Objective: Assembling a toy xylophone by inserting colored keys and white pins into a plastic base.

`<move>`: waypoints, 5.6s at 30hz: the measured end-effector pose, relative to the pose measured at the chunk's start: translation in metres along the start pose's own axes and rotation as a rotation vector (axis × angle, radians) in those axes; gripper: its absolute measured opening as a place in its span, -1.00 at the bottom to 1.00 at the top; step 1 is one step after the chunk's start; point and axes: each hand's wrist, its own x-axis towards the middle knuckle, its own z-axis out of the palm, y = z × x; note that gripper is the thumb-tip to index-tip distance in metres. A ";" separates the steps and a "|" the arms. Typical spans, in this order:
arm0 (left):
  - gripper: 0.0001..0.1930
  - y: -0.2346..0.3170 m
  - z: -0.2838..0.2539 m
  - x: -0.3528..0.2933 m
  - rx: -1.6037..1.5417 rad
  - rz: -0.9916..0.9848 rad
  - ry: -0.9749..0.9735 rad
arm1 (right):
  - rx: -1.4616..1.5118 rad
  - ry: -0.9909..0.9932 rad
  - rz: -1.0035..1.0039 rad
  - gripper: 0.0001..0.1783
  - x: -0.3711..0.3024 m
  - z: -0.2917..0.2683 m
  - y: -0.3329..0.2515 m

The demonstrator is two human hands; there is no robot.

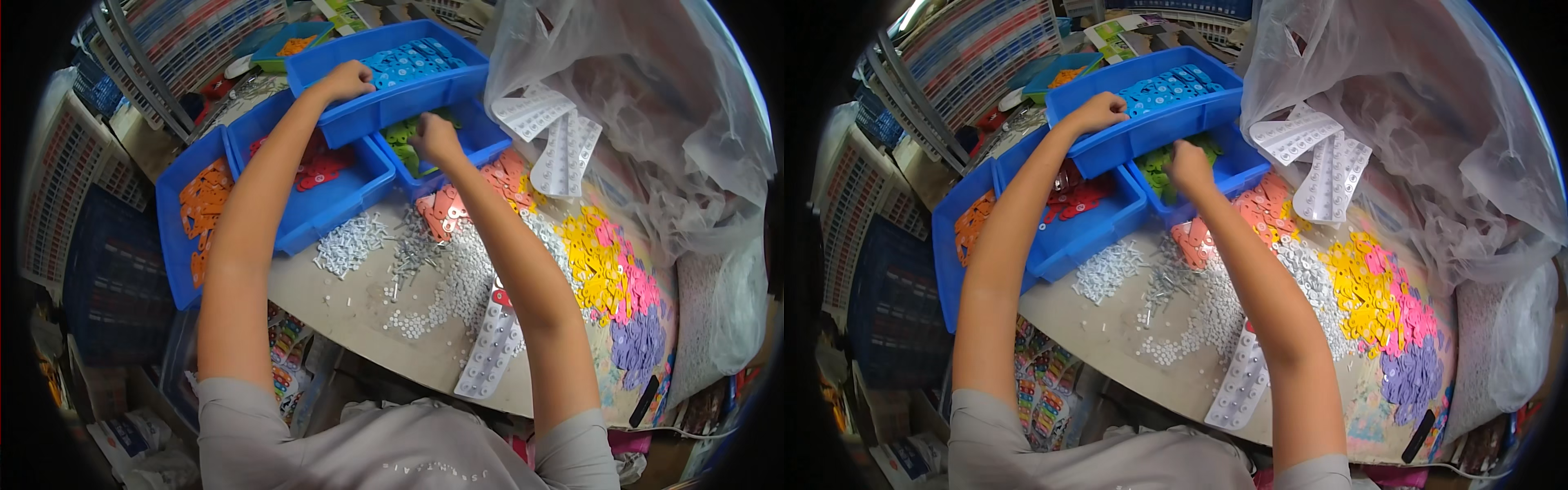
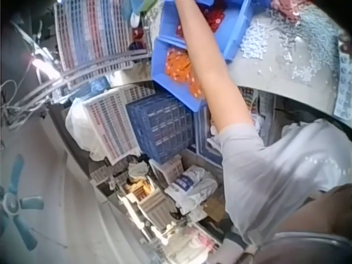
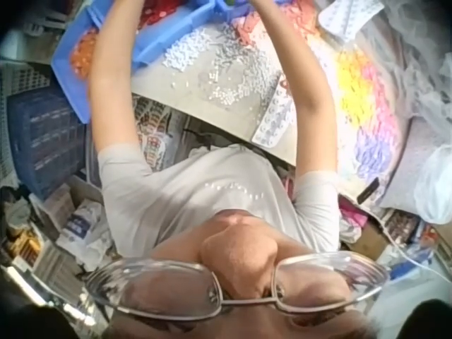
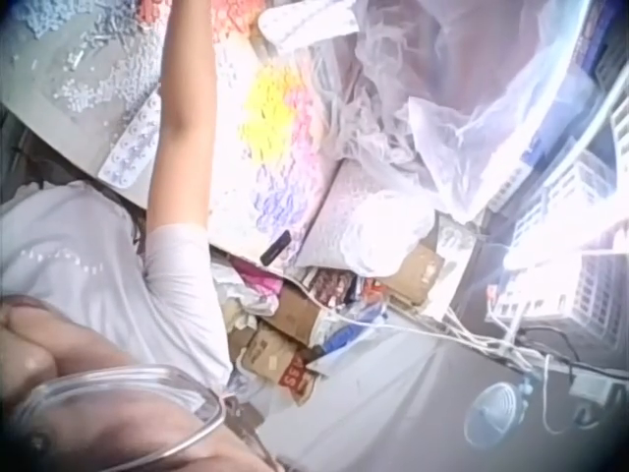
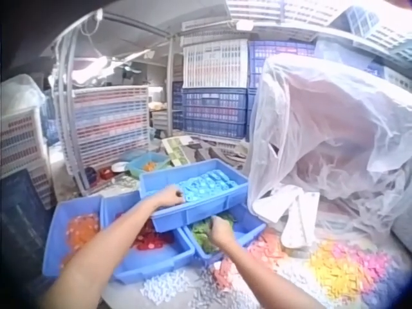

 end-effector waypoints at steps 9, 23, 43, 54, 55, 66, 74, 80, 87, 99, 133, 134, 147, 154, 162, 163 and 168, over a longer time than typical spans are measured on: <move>-0.81 0.005 -0.005 -0.008 -0.157 0.017 0.463 | 1.198 -0.086 0.113 -0.69 -0.131 -0.124 0.007; -0.70 0.210 0.051 -0.149 -1.062 -0.086 0.354 | 1.317 0.096 0.398 -0.77 -0.343 -0.146 0.050; -0.85 0.270 0.183 -0.241 -1.220 -0.248 -0.127 | 0.358 0.225 0.271 -0.87 -0.387 -0.093 0.045; -0.89 0.292 0.214 -0.228 -0.712 0.022 0.056 | 0.204 0.321 0.361 -0.53 -0.390 -0.078 0.049; -0.89 0.295 0.217 -0.227 -0.711 0.024 0.054 | 0.205 0.324 0.363 -0.53 -0.391 -0.078 0.048; -0.80 0.313 0.232 -0.233 -0.448 0.054 0.229 | 0.183 0.353 0.364 -0.48 -0.392 -0.071 0.048; -0.70 0.311 0.227 -0.218 -0.431 0.108 0.191 | 0.070 0.408 0.300 -0.49 -0.393 -0.070 0.045; -0.80 0.240 0.195 -0.134 -0.208 0.024 0.359 | 0.088 0.421 0.269 -0.55 -0.395 -0.074 0.044; -0.69 0.202 0.196 -0.110 0.194 -0.033 0.240 | -0.011 0.536 0.303 -0.66 -0.386 -0.106 0.080; -0.80 0.236 0.178 -0.146 -0.846 -0.133 -0.025 | -0.403 0.440 0.298 -0.70 -0.360 -0.138 0.224; -0.90 0.308 0.180 -0.269 -0.949 -0.186 -0.139 | 0.654 0.789 0.582 -0.76 -0.391 -0.157 0.226; -0.90 0.307 0.181 -0.269 -0.952 -0.191 -0.142 | 0.808 0.732 0.603 -0.73 -0.398 -0.161 0.221; -0.87 0.322 0.208 -0.267 -0.517 0.105 0.060 | 0.633 0.268 0.662 -0.79 -0.457 -0.127 0.100; -0.85 0.330 0.213 -0.269 -0.411 0.111 0.092 | 0.979 0.346 0.685 -0.83 -0.458 -0.116 0.082; -0.75 0.329 0.216 -0.274 -0.405 0.094 0.196 | 1.264 0.156 0.735 -0.86 -0.449 -0.124 0.054; -0.75 0.327 0.215 -0.278 -0.404 0.092 0.196 | 1.198 0.104 0.732 -0.85 -0.449 -0.124 0.050; -0.76 0.318 0.208 -0.302 -0.500 0.104 0.279 | 0.886 -0.056 0.416 -0.79 -0.438 -0.127 0.036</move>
